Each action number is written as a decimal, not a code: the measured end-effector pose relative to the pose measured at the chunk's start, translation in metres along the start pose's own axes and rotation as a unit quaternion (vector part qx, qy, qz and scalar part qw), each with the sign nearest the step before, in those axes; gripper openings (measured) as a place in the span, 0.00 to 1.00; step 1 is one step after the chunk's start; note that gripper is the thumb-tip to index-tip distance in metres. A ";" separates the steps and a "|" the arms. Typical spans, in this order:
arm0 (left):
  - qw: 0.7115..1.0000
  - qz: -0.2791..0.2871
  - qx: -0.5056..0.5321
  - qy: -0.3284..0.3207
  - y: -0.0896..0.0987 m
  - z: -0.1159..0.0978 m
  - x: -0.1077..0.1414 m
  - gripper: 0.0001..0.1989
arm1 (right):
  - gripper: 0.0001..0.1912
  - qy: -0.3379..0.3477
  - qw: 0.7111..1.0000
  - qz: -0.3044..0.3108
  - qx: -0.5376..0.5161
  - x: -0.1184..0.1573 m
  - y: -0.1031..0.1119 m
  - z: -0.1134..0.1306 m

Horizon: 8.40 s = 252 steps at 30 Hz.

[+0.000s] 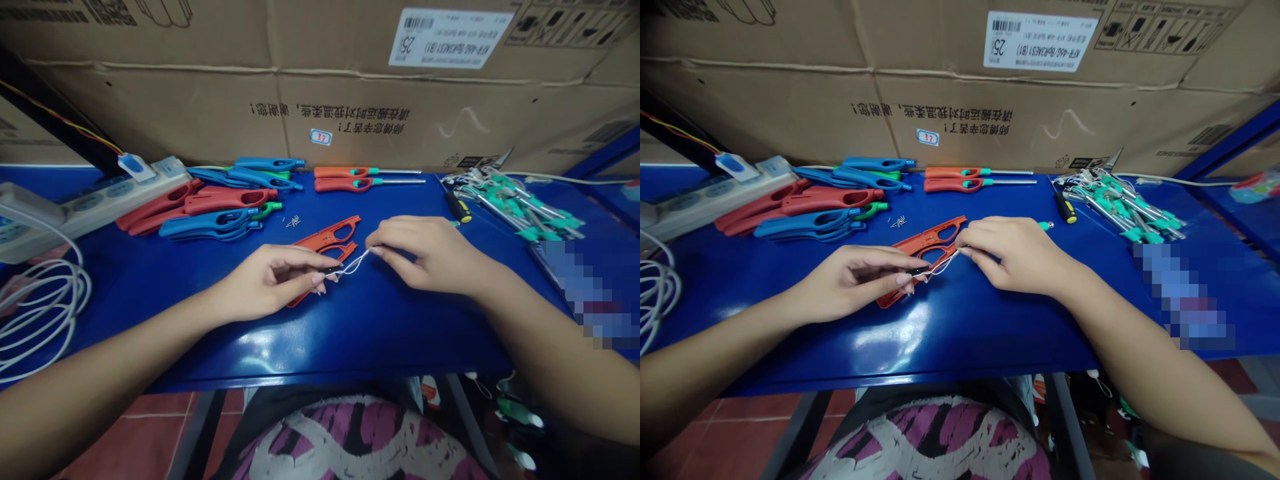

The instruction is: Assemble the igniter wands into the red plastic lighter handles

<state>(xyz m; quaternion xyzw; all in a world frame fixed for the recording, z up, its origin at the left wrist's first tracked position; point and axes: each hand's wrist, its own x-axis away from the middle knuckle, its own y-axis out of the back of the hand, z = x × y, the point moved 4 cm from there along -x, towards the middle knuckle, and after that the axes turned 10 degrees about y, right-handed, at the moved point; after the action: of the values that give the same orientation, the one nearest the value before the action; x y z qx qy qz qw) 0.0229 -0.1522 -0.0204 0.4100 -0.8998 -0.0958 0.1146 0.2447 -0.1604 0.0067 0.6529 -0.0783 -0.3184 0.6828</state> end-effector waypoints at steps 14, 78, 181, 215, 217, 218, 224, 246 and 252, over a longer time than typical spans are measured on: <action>0.999 -0.029 0.005 -0.014 0.002 -0.002 0.003 0.13 | 0.10 -0.004 0.999 0.002 -0.032 0.001 -0.001 -0.006; 0.844 -0.190 -0.383 -0.324 -0.006 -0.023 0.027 0.07 | 0.08 -0.059 0.981 -0.019 -0.184 -0.009 -0.020 0.037; 0.939 -0.121 -0.285 -0.148 -0.004 -0.001 0.006 0.08 | 0.09 -0.037 0.987 -0.011 -0.159 -0.012 -0.041 0.020; 0.990 -0.117 -0.041 0.063 -0.009 0.008 -0.001 0.12 | 0.15 0.126 0.983 -0.064 0.117 -0.018 -0.025 0.042; 0.990 -0.119 -0.058 0.057 -0.009 0.007 -0.001 0.12 | 0.16 0.132 0.982 -0.061 0.124 -0.018 -0.025 0.043; 0.989 -0.120 -0.065 0.053 -0.010 0.007 -0.001 0.12 | 0.16 0.140 0.979 -0.061 0.134 -0.017 -0.026 0.044; 0.988 -0.108 -0.100 0.046 -0.013 0.012 0.002 0.12 | 0.14 0.195 0.959 -0.069 0.192 -0.016 -0.027 0.056; 0.958 -0.133 -0.253 -0.027 -0.001 0.000 0.004 0.20 | 0.10 0.048 0.996 -0.071 -0.012 -0.013 -0.027 0.021; 0.914 -0.100 -0.390 -0.038 0.002 0.000 0.008 0.28 | 0.08 0.040 0.997 -0.065 0.001 -0.008 -0.023 0.007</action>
<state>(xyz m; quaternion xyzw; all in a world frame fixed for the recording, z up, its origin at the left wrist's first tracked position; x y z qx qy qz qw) 0.0167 -0.1573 -0.0185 0.4165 -0.7488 -0.4659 0.2207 0.2266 -0.1608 -0.0111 0.6699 -0.0086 -0.3353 0.6624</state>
